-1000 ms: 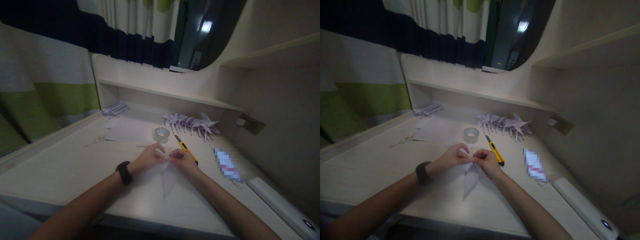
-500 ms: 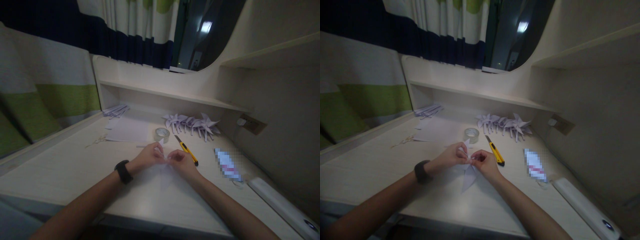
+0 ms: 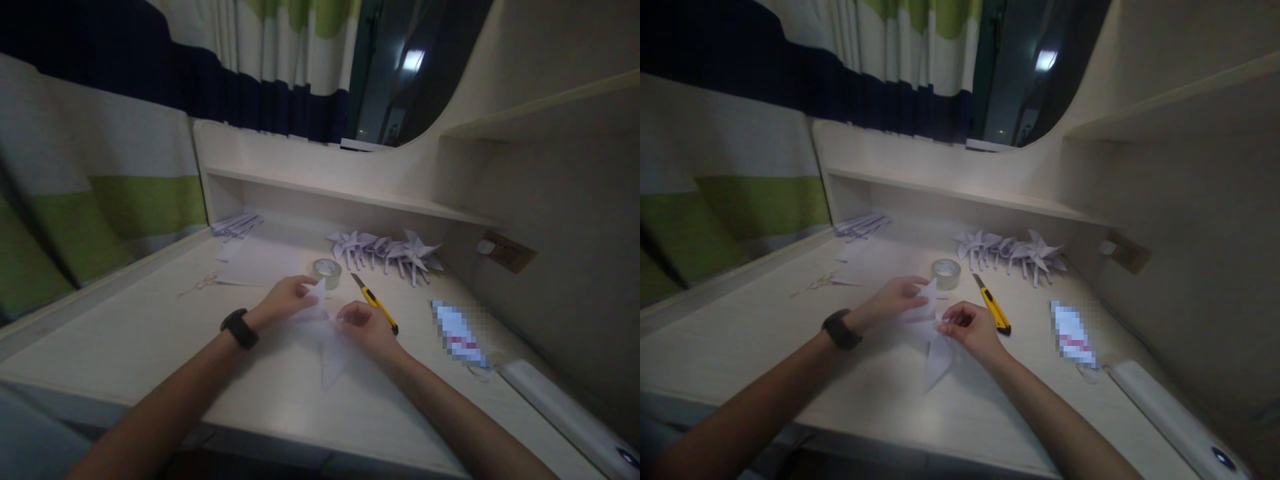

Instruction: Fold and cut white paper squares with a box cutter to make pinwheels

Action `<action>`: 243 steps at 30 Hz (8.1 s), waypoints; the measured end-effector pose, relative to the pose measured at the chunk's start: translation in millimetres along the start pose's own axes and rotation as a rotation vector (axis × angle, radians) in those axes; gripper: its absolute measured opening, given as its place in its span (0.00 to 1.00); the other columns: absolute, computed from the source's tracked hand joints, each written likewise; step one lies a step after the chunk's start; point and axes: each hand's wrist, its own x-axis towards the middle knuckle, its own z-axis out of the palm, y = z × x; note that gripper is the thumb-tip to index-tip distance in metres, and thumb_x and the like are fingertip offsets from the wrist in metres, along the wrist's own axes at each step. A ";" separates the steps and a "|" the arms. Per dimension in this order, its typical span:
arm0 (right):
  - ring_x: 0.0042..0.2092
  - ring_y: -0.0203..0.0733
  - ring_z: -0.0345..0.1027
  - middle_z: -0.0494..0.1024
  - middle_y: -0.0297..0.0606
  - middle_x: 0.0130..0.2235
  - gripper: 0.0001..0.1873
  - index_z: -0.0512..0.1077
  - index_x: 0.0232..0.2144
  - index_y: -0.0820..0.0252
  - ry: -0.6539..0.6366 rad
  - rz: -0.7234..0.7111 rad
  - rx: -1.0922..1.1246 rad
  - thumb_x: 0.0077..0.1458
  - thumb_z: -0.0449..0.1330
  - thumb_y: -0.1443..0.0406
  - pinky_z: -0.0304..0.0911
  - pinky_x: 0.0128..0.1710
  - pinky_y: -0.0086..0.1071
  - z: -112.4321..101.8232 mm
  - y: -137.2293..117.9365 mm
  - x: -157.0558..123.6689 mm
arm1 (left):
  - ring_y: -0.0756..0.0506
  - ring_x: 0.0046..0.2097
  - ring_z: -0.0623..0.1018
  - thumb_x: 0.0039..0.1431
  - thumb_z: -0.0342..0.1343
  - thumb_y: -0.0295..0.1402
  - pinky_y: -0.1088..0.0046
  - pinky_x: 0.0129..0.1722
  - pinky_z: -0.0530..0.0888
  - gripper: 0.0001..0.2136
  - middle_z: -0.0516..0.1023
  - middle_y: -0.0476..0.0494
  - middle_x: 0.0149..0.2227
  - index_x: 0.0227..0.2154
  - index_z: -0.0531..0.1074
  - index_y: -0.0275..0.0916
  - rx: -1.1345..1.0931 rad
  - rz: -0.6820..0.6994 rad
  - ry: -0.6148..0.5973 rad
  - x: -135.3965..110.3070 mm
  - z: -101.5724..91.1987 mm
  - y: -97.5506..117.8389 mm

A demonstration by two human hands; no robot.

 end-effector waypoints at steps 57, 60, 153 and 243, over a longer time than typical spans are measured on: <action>0.28 0.35 0.64 0.75 0.34 0.26 0.12 0.74 0.30 0.60 -0.694 -0.236 -0.815 0.49 0.64 0.57 0.53 0.29 0.27 -19.3 -62.0 -7.8 | 0.49 0.21 0.67 0.58 0.44 0.51 0.74 0.23 0.58 0.27 0.71 0.45 0.17 0.18 0.74 0.34 0.343 0.039 -0.300 -5.5 -4.7 -7.0; 0.27 0.34 0.63 0.74 0.34 0.27 0.14 0.74 0.29 0.61 -0.689 -0.256 -0.811 0.47 0.64 0.56 0.52 0.28 0.27 -17.0 -63.3 -8.2 | 0.49 0.25 0.70 0.55 0.51 0.47 0.75 0.25 0.61 0.21 0.75 0.45 0.23 0.23 0.76 0.33 0.240 0.060 -0.314 -5.8 -2.4 -4.8; 0.32 0.39 0.69 0.75 0.40 0.33 0.13 0.74 0.39 0.59 -0.188 -0.352 -1.035 0.52 0.54 0.69 0.57 0.31 0.28 -2.1 -19.8 0.2 | 0.42 0.34 0.77 0.56 0.50 0.40 0.70 0.34 0.66 0.14 0.80 0.41 0.32 0.33 0.79 0.40 0.385 0.057 0.056 -29.0 15.9 -4.1; 0.29 0.38 0.71 0.79 0.37 0.29 0.05 0.76 0.27 0.61 0.051 -0.093 0.007 0.42 0.65 0.67 0.63 0.29 0.28 6.3 -50.4 5.5 | 0.48 0.32 0.71 0.56 0.56 0.38 0.72 0.35 0.67 0.11 0.74 0.45 0.29 0.30 0.74 0.33 -0.409 0.039 -0.257 -35.9 -5.0 17.6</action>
